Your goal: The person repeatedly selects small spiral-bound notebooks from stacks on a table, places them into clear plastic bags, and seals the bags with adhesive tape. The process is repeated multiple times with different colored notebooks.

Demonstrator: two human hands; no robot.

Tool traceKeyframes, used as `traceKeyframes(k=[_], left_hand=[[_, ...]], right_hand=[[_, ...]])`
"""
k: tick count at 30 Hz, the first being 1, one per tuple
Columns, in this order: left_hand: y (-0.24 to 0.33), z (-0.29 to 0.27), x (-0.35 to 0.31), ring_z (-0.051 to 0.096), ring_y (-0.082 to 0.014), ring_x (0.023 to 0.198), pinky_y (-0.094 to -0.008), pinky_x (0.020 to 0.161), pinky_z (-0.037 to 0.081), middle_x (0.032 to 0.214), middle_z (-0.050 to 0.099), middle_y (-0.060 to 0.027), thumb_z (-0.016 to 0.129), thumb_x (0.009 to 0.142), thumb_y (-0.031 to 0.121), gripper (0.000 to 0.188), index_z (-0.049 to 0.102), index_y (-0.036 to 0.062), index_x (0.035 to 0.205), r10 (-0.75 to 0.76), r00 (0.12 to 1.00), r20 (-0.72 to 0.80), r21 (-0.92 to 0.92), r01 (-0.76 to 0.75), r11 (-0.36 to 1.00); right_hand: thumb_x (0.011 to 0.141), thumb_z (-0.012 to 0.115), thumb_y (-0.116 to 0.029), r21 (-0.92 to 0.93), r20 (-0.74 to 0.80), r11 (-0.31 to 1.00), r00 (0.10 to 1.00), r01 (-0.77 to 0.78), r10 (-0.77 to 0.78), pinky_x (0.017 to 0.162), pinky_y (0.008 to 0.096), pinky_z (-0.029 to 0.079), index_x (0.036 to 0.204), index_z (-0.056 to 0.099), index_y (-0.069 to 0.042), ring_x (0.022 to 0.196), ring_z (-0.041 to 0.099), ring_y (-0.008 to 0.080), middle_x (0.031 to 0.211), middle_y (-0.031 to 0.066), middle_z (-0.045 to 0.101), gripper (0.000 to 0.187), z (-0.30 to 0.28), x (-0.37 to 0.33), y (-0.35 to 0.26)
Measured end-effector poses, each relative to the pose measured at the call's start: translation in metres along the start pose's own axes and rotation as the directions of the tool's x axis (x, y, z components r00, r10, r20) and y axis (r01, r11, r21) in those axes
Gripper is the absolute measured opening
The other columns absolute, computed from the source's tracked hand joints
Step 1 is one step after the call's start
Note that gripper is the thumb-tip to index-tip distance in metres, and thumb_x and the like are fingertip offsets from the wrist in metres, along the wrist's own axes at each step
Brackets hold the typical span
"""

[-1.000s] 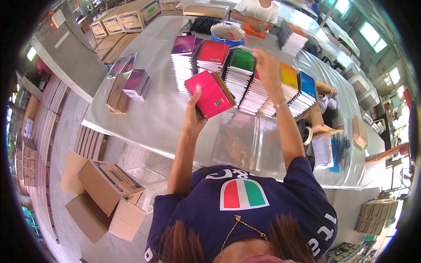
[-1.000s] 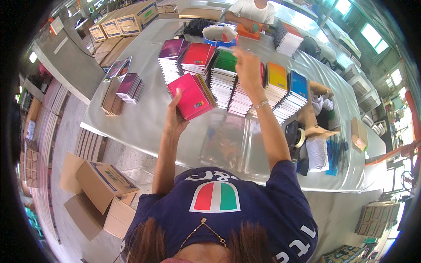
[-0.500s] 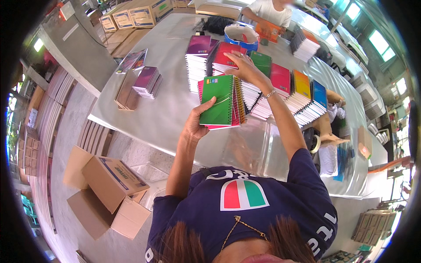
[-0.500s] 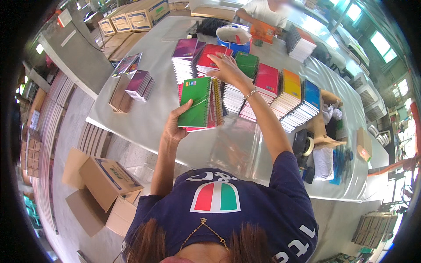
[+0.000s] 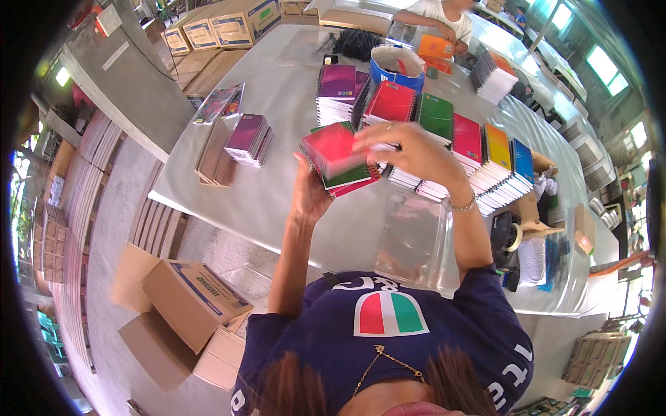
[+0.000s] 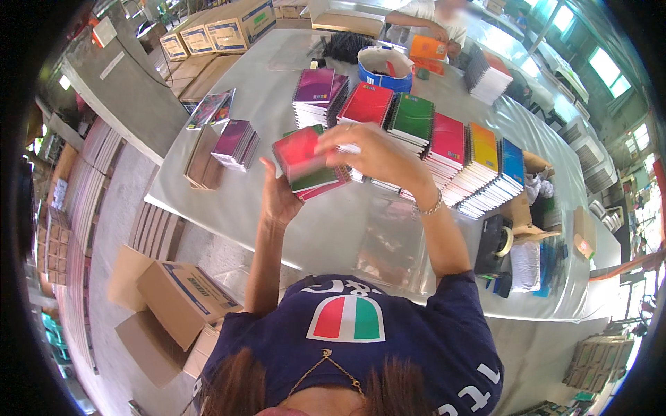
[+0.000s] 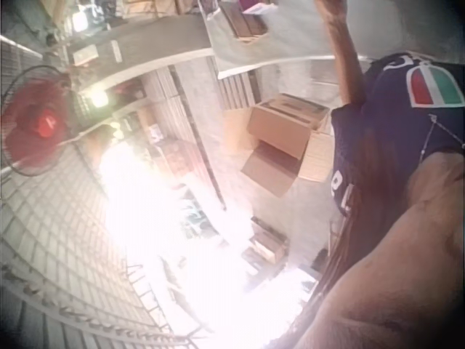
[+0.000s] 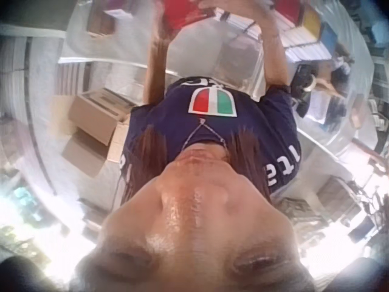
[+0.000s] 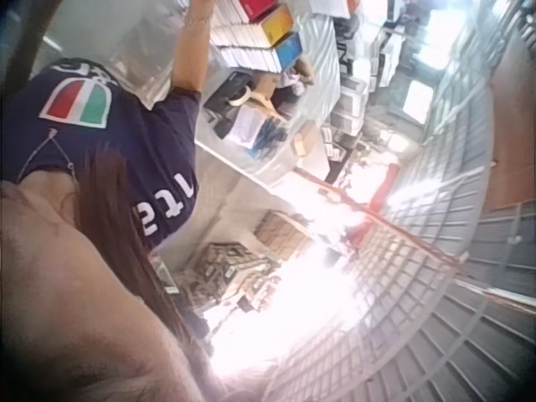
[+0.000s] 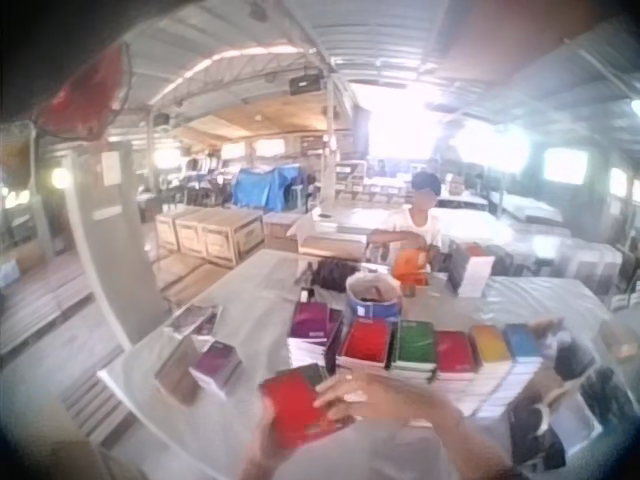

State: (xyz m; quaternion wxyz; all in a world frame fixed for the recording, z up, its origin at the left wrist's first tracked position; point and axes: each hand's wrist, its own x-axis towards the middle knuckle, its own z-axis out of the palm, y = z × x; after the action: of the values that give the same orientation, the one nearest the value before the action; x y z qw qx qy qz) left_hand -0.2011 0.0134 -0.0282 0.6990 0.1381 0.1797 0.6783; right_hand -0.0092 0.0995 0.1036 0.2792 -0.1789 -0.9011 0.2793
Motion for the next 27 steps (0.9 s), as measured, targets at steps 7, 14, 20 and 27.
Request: traceKeyframes(k=[7,14,20,27], left_hand=[[0.018,-0.008,0.004,0.065,-0.0205,0.099,-0.0352,0.086,0.055,0.113,0.064,-0.0118,0.064,0.089,0.016,0.038,0.054,-0.0012,0.122,-0.01,0.996,-0.086,0.128,0.021,0.992],[0.026,-0.024,-0.002,0.066,-0.0215,0.096,-0.0355,0.086,0.055,0.11,0.065,-0.0114,0.061,0.089,0.013,0.034,0.055,-0.0007,0.12,0.034,0.985,-0.169,0.081,-0.021,0.997],[0.024,-0.038,-0.004,0.066,-0.0205,0.096,-0.035,0.085,0.055,0.111,0.065,-0.0118,0.063,0.088,0.017,0.037,0.055,-0.0017,0.119,0.083,0.979,-0.185,0.1,-0.065,0.993],[0.024,-0.039,-0.006,0.065,-0.0199,0.098,-0.0354,0.085,0.054,0.113,0.064,-0.0118,0.061,0.092,0.02,0.037,0.055,-0.0015,0.121,0.115,0.985,-0.132,0.092,-0.103,0.99]], right_hand=[[0.09,0.062,-0.04,-0.434,-0.292,0.876,0.953,-0.209,0.083,0.099,0.0492,0.042,0.128,0.053,-0.007,0.123,0.049,0.0401,0.131,0.0233,0.051,0.051,0.042,0.097,0.134],[0.089,0.052,-0.061,-0.636,-0.299,0.437,0.726,-0.635,0.62,0.095,0.0591,0.037,0.126,0.053,-0.004,0.119,0.05,0.0475,0.127,0.0286,0.055,0.068,0.039,0.148,0.165],[0.078,0.071,-0.053,-0.547,-0.357,0.511,0.737,-0.663,0.574,0.093,0.0616,0.037,0.122,0.054,-0.004,0.12,0.051,0.0453,0.126,0.0286,0.055,0.067,0.042,0.158,0.17],[0.072,0.078,-0.017,-0.183,-0.554,0.954,0.826,-0.239,0.101,0.1,0.0462,0.041,0.134,0.042,-0.006,0.118,0.047,0.0453,0.121,0.0307,0.05,0.072,0.029,0.157,0.158]])
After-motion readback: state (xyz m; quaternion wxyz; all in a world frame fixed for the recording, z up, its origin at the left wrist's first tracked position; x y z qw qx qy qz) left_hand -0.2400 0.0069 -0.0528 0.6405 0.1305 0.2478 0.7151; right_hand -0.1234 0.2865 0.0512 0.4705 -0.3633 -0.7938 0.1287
